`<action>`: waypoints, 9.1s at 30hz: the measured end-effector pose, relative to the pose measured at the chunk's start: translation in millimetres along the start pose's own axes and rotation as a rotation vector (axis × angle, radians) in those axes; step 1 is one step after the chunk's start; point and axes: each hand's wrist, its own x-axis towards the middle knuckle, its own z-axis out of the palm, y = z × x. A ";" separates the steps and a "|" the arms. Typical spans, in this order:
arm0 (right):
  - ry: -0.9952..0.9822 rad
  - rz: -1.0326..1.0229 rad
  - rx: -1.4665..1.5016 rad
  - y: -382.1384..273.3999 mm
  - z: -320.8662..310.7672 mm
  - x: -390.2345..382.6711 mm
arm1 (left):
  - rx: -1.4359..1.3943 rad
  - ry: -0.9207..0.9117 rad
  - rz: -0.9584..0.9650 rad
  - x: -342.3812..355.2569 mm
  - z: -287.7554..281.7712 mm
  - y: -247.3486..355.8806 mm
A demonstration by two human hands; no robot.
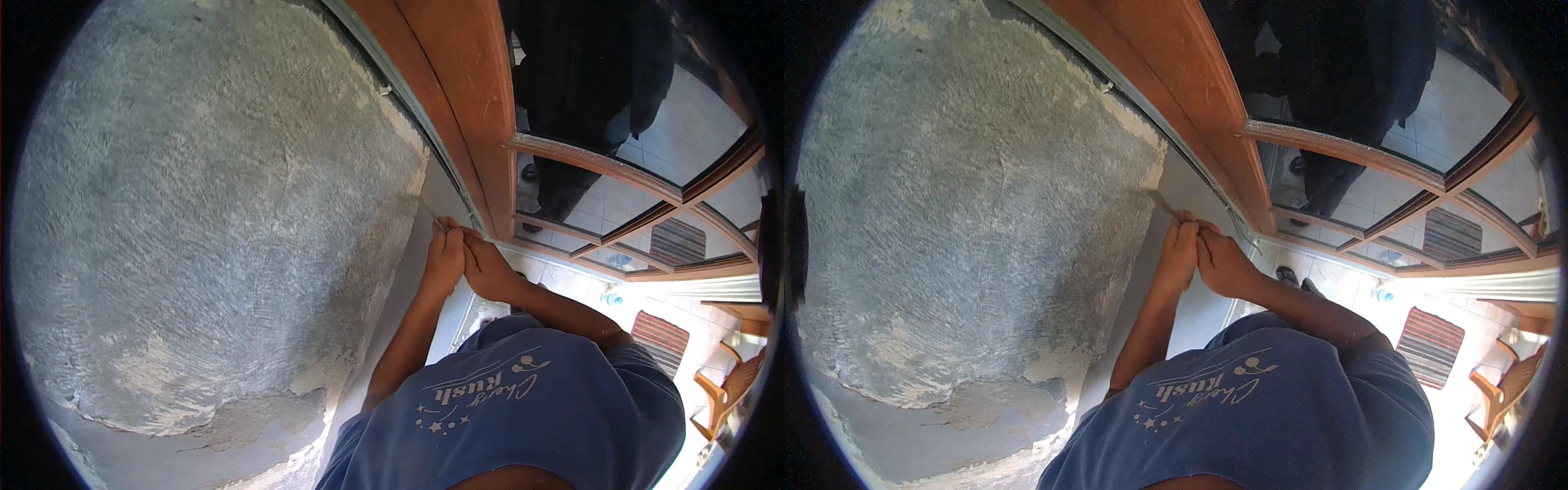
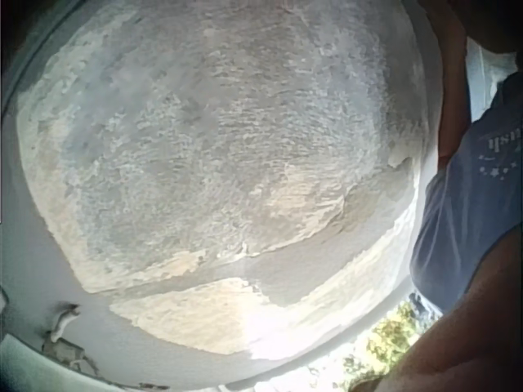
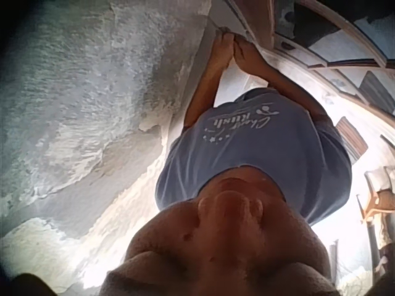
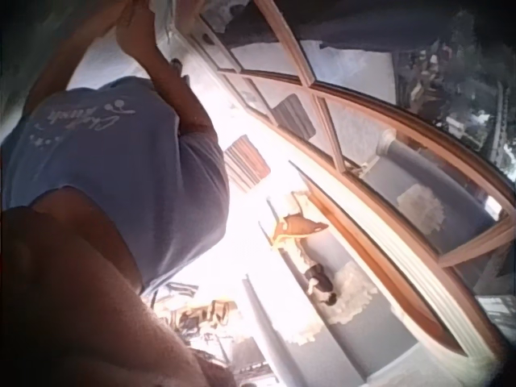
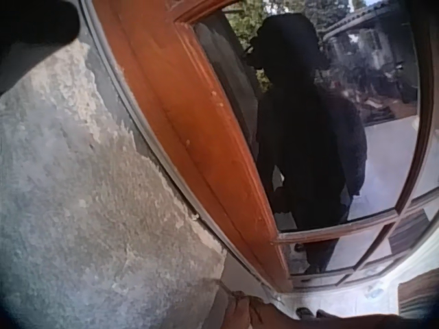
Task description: The person scrapes old paint or surface imperfections from an exterior wall using a putty knife scraper.
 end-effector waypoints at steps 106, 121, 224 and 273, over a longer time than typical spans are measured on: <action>-0.169 0.130 -0.037 -13.7 -9.7 -17.4 | -0.400 0.123 -0.027 -3.5 6.8 -8.1; -0.232 -0.051 -0.225 -13.4 -1.9 -27.7 | -0.252 0.058 0.006 -37.6 3.5 -14.1; -0.174 -0.182 -0.237 -16.1 7.1 -32.3 | -0.204 0.004 0.053 -48.0 -6.7 -10.5; -0.308 0.037 -0.182 -22.9 11.6 -49.8 | -0.144 0.067 -0.008 -67.9 -12.1 -20.9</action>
